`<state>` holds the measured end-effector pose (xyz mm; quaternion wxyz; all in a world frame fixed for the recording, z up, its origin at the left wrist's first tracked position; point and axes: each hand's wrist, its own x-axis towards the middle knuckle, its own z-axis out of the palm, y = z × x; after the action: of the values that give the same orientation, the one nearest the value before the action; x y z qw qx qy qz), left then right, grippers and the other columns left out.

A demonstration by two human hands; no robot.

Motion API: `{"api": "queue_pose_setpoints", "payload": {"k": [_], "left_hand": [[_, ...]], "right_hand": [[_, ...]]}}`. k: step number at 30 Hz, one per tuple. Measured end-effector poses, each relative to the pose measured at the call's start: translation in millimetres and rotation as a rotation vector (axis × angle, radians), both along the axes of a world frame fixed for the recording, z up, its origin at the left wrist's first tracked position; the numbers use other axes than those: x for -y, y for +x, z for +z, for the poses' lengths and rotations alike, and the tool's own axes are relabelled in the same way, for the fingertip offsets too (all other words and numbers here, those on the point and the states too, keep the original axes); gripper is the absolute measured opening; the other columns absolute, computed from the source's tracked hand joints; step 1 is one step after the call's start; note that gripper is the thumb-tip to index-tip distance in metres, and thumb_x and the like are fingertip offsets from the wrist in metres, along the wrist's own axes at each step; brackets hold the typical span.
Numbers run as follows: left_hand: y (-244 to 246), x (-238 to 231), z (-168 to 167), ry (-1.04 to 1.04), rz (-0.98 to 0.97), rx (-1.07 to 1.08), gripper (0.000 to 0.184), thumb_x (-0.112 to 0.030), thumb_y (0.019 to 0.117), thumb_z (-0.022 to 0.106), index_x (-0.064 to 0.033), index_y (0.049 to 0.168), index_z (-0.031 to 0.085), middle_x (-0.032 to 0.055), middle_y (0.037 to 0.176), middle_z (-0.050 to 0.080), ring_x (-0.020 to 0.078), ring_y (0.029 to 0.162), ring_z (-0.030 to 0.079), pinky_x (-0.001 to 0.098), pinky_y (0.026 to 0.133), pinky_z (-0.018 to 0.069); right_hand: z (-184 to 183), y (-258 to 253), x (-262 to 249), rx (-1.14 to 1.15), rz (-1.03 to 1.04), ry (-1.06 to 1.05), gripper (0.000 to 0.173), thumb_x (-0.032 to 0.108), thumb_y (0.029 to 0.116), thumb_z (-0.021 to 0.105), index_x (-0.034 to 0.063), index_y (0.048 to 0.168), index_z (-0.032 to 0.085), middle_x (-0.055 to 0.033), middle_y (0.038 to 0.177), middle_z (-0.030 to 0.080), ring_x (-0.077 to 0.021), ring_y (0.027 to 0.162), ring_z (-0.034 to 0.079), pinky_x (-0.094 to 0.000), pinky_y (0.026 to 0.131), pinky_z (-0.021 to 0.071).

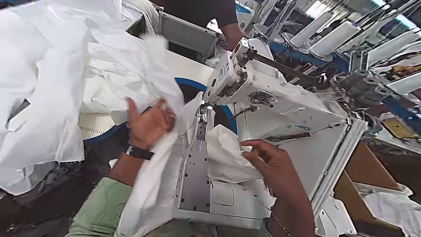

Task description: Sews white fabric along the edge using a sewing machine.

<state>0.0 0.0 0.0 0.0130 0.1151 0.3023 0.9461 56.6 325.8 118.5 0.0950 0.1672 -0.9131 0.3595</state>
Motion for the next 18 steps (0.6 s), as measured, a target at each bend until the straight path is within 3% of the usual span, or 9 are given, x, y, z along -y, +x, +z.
{"api": "queue_pose_setpoints", "payload": {"k": [2, 4, 6, 9, 11, 13, 15, 17, 18], "left_hand": [[-18.2, -66.7, -30.6, -0.255, -0.203, 0.024, 0.062, -0.057, 0.1039, 0.034, -0.0107, 0.14, 0.054, -0.007, 0.085, 0.068, 0.0026, 0.063, 0.058, 0.0193, 0.055, 0.0489], [-28.5, -86.8, -26.1, -0.488, -0.149, 0.069, 0.036, -0.013, 0.0946, 0.061, -0.0021, 0.129, 0.059, -0.0104, 0.068, 0.058, -0.0001, 0.052, 0.051, 0.0165, 0.049, 0.0439], [-32.5, -93.1, -14.4, -0.702, -0.098, 0.099, 0.033, 0.0, 0.0866, 0.07, 0.0017, 0.119, 0.063, -0.0101, 0.065, 0.052, -0.0014, 0.052, 0.045, 0.0157, 0.052, 0.0412], [-39.3, -93.9, -1.4, -0.799, -0.083, 0.057, 0.023, 0.005, 0.0892, 0.058, 0.0025, 0.109, 0.07, -0.0107, 0.06, 0.044, -0.002, 0.051, 0.037, 0.0165, 0.052, 0.0349], [-29.5, -90.3, 5.6, -0.69, -0.08, 0.011, 0.023, 0.005, 0.0885, 0.053, -0.0006, 0.101, 0.071, -0.0126, 0.059, 0.045, -0.0032, 0.048, 0.037, 0.0158, 0.047, 0.0331], [-7.6, -86.0, 2.6, -0.637, 0.041, 0.022, 0.016, 0.002, 0.0827, 0.058, -0.0105, 0.094, 0.06, -0.0158, 0.06, 0.047, -0.0057, 0.049, 0.039, 0.013, 0.047, 0.0337], [16.7, -77.0, -24.1, -0.827, 0.282, 0.09, 0.037, -0.009, 0.0785, 0.075, -0.0027, 0.111, 0.059, -0.0059, 0.079, 0.059, 0.0009, 0.067, 0.056, 0.0181, 0.059, 0.0472], [34.8, -63.1, -56.3, -1.063, 0.222, 0.182, 0.064, -0.022, 0.0839, 0.079, 0.0038, 0.136, 0.053, 0.0155, 0.121, 0.065, 0.0214, 0.107, 0.066, 0.0371, 0.087, 0.0564], [42.2, -61.6, -70.0, -1.136, 0.125, 0.231, 0.064, -0.021, 0.089, 0.076, 0.005, 0.141, 0.05, 0.0205, 0.128, 0.064, 0.0277, 0.111, 0.067, 0.0436, 0.093, 0.0565]], "right_hand": [[-0.8, -0.8, -50.0, -0.128, -0.328, -0.201, 0.014, 0.004, 0.0929, 0.06, -0.0034, 0.102, 0.067, 0.0064, 0.083, 0.066, 0.0078, 0.071, 0.059, -0.012, 0.068, 0.0514], [-10.3, -3.3, -73.1, -0.207, -0.553, -0.482, 0.012, 0.0, 0.0993, 0.05, 0.002, 0.106, 0.06, 0.0136, 0.083, 0.063, 0.0099, 0.072, 0.061, -0.0095, 0.068, 0.0529], [-20.7, -5.8, -68.3, -0.226, -0.595, -0.539, 0.016, 0.001, 0.1013, 0.048, 0.0002, 0.115, 0.056, 0.0118, 0.087, 0.058, 0.0093, 0.071, 0.058, -0.0099, 0.067, 0.0503], [-44.6, -30.5, -13.9, -0.243, -0.273, -0.09, 0.036, 0.003, 0.0964, 0.054, -0.0118, 0.13, 0.056, -0.0052, 0.087, 0.062, -0.0028, 0.07, 0.057, -0.0209, 0.067, 0.0504], [-61.5, -54.6, 38.4, -0.255, 0.015, 0.329, 0.042, 0.001, 0.0925, 0.058, -0.0011, 0.134, 0.065, -0.021, 0.088, 0.071, -0.0318, 0.066, 0.069, -0.0472, 0.058, 0.0559], [-76.1, -85.8, 68.6, -0.308, 0.178, 0.526, 0.04, -0.001, 0.0907, 0.062, 0.0091, 0.127, 0.073, -0.0247, 0.08, 0.068, -0.0415, 0.061, 0.068, -0.053, 0.052, 0.0536], [-75.7, -113.3, 69.4, -0.339, 0.228, 0.499, 0.017, 0.0, 0.0925, 0.063, 0.0025, 0.102, 0.077, -0.0241, 0.081, 0.069, -0.0427, 0.067, 0.069, -0.0552, 0.056, 0.0547], [-68.2, -122.9, 71.5, -0.297, 0.221, 0.383, 0.015, 0.005, 0.0949, 0.063, -0.0004, 0.097, 0.077, -0.0209, 0.085, 0.071, -0.0388, 0.074, 0.071, -0.0548, 0.065, 0.0563], [-70.2, -120.9, 72.1, -0.273, 0.196, 0.337, 0.016, 0.007, 0.0949, 0.063, -0.0018, 0.097, 0.077, -0.0207, 0.086, 0.072, -0.037, 0.074, 0.071, -0.0535, 0.067, 0.0568]]}}
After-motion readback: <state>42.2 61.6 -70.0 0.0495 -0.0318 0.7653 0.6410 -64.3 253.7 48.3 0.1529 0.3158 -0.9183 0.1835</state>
